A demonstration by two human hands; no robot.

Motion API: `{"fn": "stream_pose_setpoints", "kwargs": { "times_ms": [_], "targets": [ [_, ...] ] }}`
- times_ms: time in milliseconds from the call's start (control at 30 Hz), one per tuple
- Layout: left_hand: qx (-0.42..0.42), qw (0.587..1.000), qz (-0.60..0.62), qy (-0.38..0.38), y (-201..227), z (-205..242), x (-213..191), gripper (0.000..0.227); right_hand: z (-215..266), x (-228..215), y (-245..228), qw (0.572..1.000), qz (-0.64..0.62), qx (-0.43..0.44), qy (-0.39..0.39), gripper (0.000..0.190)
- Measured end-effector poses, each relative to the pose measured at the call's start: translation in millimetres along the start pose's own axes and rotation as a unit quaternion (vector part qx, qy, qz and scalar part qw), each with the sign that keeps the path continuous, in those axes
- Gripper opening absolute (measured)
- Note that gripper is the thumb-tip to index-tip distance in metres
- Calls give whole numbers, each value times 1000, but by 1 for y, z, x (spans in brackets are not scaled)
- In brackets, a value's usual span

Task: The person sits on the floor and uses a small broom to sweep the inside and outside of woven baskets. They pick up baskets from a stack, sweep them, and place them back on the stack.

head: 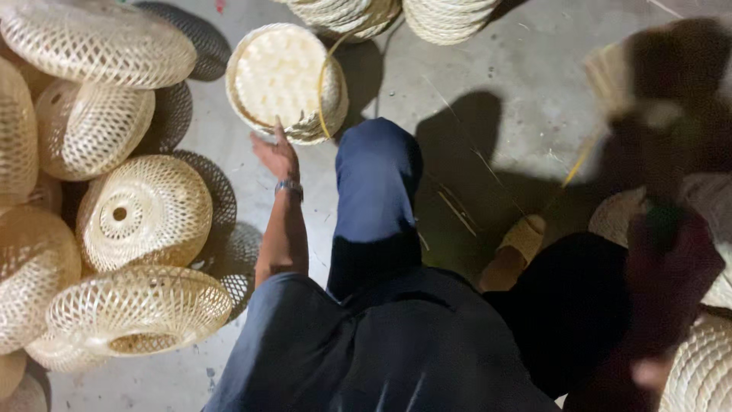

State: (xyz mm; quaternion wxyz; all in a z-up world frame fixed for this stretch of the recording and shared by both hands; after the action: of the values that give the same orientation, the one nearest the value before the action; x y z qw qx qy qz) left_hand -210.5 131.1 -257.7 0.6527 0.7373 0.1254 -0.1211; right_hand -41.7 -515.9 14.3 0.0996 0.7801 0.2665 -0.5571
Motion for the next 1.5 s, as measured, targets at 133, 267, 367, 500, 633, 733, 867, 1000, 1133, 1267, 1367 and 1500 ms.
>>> {"fn": "stream_pose_setpoints", "kwargs": {
  "times_ms": [133, 267, 367, 500, 633, 733, 867, 1000, 1133, 1267, 1367, 1500],
  "targets": [
    [-114, 993, -34, -13, -5, -27, 11, 38, -17, 16, -17, 997, 32, -16, -67, 36],
    [-155, 982, 112, -4, -7, -40, 21, 28, -16, 20, -16, 997, 9, -6, -72, 34],
    [-114, 993, -31, 21, -4, -43, 22, 25, -17, 28, -9, 994, 54, -39, -84, 34],
    [-32, 975, -198, 92, 15, -38, 21, 33, -17, 27, -12, 993, 66, -19, -99, 35],
    [321, 930, -164, 66, 37, 4, 26, 40, -16, 22, -15, 993, 55, -18, -101, 36],
    [137, 975, -138, -106, 28, 65, 34, 39, -16, 23, -10, 992, 62, -9, -110, 38],
    [47, 993, 48, -94, -4, 100, 60, 54, -10, 20, -3, 992, 52, -2, -112, 43],
    [-63, 943, 235, -229, -9, 112, 89, 60, -6, 17, 6, 988, 63, 14, -137, 46],
    [-57, 929, 20, -365, -1, 133, 122, 32, -6, 14, 3, 987, 72, 17, -141, 44],
    [-42, 868, -26, -495, 35, 147, 179, 34, -10, 9, -10, 986, 58, 36, -149, 43],
    [55, 848, -146, -506, 60, 156, 205, 39, -17, 5, -15, 988, 39, 33, -148, 36],
    [-25, 855, -119, -504, 50, 156, 209, 40, -7, -6, -19, 995, 53, -58, -64, 33]
  ]
}}
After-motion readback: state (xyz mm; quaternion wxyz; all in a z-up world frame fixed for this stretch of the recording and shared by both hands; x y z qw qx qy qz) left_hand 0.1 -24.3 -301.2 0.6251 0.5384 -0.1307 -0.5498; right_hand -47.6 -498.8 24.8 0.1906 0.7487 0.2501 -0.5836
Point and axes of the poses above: each hand's wrist, its own z-axis away from the middle knuckle, its own x-axis out of the palm, y = z × x, the point moved 2 cm from there along -z, towards the middle knuckle, and after that the axes turned 7 degrees about -x, right-handed, at the moved point
